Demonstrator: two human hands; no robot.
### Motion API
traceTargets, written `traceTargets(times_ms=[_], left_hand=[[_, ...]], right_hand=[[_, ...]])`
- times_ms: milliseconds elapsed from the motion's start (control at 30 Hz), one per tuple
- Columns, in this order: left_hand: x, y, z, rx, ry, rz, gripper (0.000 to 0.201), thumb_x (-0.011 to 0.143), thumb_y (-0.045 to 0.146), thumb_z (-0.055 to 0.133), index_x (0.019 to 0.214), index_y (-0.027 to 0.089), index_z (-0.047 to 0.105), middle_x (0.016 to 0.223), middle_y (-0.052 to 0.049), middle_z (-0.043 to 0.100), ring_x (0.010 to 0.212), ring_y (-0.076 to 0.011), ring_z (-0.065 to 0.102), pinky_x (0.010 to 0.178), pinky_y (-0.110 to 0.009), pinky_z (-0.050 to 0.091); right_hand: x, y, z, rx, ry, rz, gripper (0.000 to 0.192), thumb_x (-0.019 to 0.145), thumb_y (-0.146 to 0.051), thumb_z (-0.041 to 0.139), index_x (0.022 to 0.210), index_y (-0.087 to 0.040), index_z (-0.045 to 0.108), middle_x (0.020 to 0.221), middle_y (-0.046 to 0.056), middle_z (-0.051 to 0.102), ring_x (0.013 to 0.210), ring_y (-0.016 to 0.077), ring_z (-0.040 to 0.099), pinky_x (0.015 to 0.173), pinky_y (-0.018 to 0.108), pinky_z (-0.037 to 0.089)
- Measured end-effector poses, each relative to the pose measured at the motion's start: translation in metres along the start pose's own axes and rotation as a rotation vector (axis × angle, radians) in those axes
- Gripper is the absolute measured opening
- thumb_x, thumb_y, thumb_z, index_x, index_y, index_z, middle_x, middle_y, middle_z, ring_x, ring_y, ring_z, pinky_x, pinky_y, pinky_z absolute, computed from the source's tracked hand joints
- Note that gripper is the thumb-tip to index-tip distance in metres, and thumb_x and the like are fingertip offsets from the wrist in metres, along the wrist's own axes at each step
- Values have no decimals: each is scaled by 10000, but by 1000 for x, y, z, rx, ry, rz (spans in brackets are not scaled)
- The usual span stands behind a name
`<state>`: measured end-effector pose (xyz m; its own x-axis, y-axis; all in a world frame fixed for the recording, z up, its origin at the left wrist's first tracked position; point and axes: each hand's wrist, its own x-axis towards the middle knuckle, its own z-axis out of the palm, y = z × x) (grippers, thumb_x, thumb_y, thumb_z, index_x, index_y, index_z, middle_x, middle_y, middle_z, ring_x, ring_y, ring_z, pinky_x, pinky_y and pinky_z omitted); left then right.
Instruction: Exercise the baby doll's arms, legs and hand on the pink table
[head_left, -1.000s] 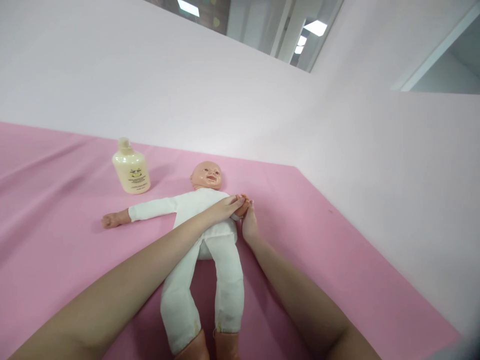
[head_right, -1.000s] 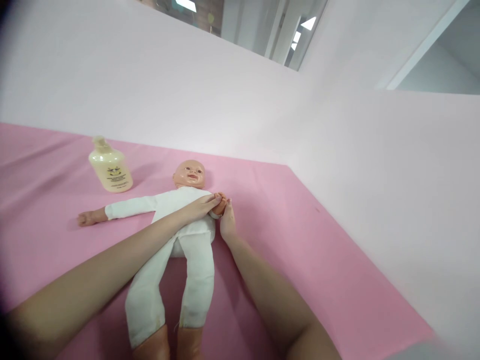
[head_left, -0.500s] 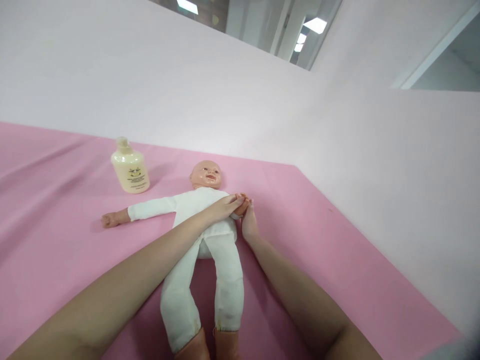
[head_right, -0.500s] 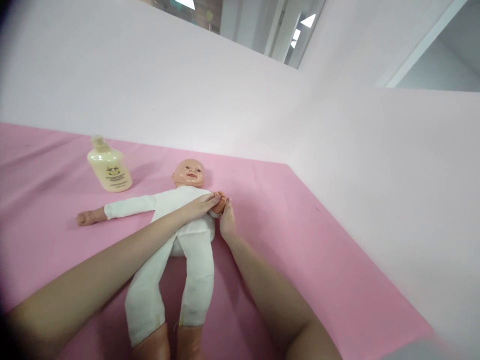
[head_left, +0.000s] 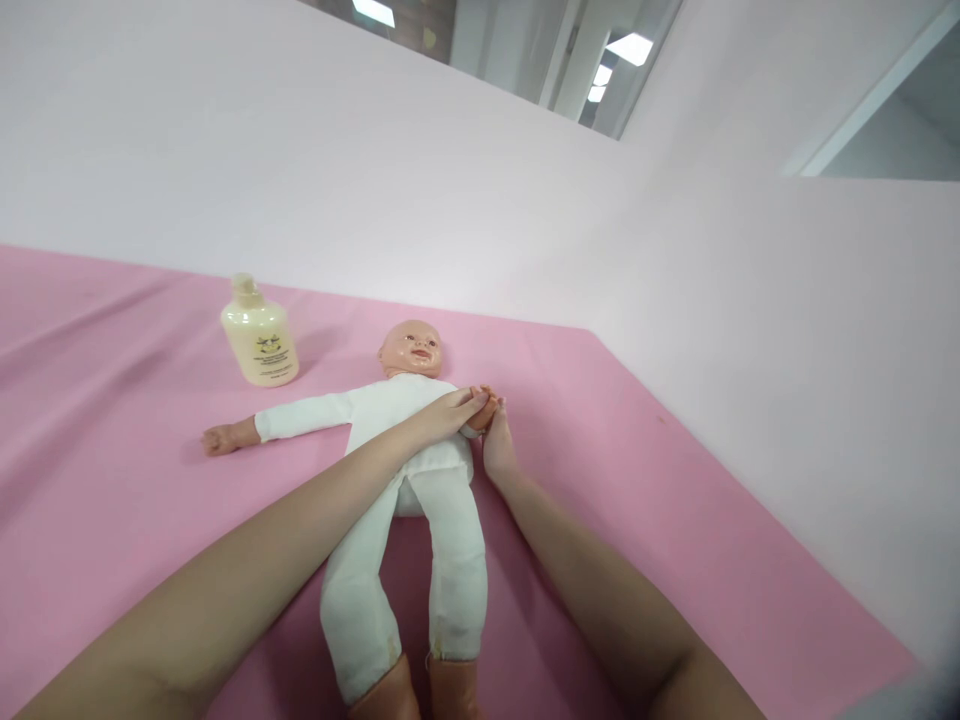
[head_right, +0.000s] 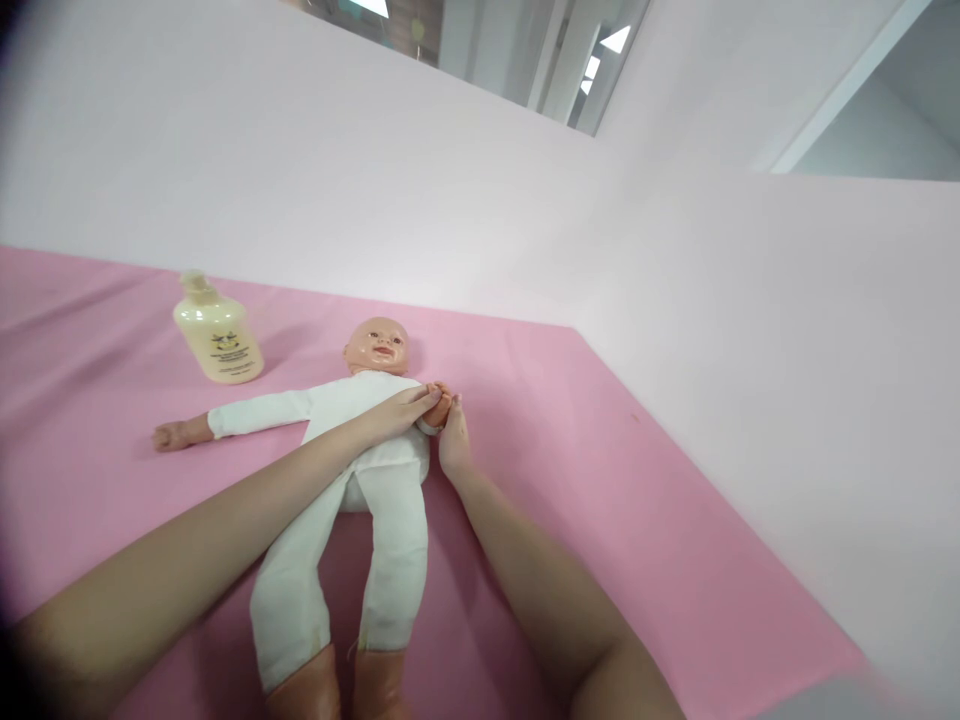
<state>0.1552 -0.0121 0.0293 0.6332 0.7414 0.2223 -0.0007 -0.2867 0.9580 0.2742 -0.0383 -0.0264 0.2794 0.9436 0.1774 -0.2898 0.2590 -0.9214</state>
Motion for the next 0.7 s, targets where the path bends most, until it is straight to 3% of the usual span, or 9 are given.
traceTargets(times_ms=[700], left_hand=[[1, -1, -1, -3, -16, 19, 634, 835, 707, 433, 1075, 158, 640, 1041, -81, 704, 1063, -265, 604, 976, -382, 441]], right_hand=[[-3, -3, 2, -14, -23, 4, 551, 866, -635, 401, 1124, -231, 672, 1248, 39, 674, 1259, 200, 553, 1163, 399, 328]])
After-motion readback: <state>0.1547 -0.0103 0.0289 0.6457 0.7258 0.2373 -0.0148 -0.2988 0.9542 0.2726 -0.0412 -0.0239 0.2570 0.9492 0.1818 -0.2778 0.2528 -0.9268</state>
